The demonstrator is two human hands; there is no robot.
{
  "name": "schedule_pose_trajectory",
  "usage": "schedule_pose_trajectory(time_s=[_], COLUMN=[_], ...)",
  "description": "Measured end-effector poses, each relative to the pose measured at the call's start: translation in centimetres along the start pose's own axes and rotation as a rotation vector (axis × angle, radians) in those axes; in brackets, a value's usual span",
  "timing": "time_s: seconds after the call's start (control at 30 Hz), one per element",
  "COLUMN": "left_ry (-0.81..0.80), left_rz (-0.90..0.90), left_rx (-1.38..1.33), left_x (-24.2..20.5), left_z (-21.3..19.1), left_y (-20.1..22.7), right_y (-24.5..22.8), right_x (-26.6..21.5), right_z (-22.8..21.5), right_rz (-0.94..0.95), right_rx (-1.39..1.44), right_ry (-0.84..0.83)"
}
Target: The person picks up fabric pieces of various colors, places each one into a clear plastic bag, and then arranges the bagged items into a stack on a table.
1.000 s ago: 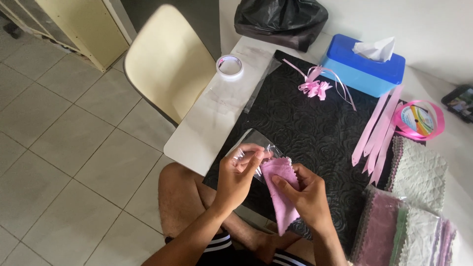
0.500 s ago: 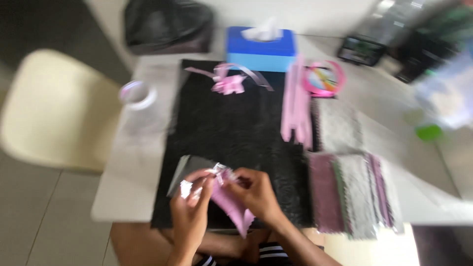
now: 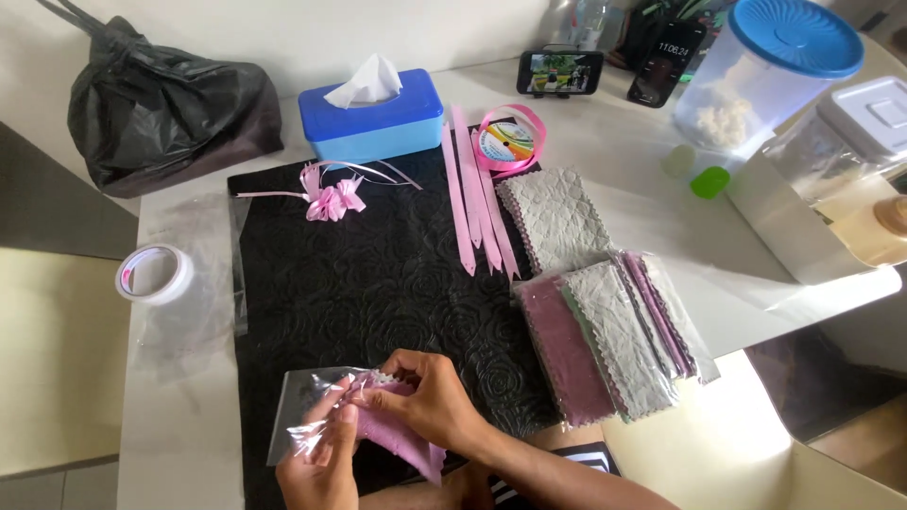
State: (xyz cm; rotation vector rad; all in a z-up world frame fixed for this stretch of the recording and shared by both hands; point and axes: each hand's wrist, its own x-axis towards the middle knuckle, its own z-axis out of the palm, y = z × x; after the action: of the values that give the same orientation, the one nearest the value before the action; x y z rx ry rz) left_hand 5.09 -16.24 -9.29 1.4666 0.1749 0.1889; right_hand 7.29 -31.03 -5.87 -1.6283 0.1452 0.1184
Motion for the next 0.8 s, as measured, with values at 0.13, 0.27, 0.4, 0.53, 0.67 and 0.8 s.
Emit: schedule_pose_trajectory(time_s=[0.13,0.27,0.4,0.53,0.67,0.8], left_ry=[0.199,0.088,-0.159,-0.181,-0.234,-0.295], left_rz=[-0.17,-0.222,-0.012,0.002,-0.084,-0.138], left_rx=[-0.023,0.006,-0.14,-0.037,0.117,-0.062], left_x=[0.3,0.4,0.2,-0.4,-1.1,-0.8], left_z=[0.4,-0.2,0.0,-0.9,-2.0,-1.9], left_y=[1.2,3.7,5.2,5.7,2.8,3.9], right_y=[0.7,3.2,1.7,0.4,0.3,-0.2], right_x=[-0.2,0.4,0.1,-0.1,0.2,0.5], right_z=[-0.6,-0.4,0.0,0.7,1.3,1.7], right_rz=[-0.013,-0.165,-0.111,-0.088,-0.08,-0.017], right_rx=[0.002,0.012,-0.025,-0.052,-0.21,-0.337], right_ry=[-0.093,-0.054,0.056,0.058,0.13,0.135])
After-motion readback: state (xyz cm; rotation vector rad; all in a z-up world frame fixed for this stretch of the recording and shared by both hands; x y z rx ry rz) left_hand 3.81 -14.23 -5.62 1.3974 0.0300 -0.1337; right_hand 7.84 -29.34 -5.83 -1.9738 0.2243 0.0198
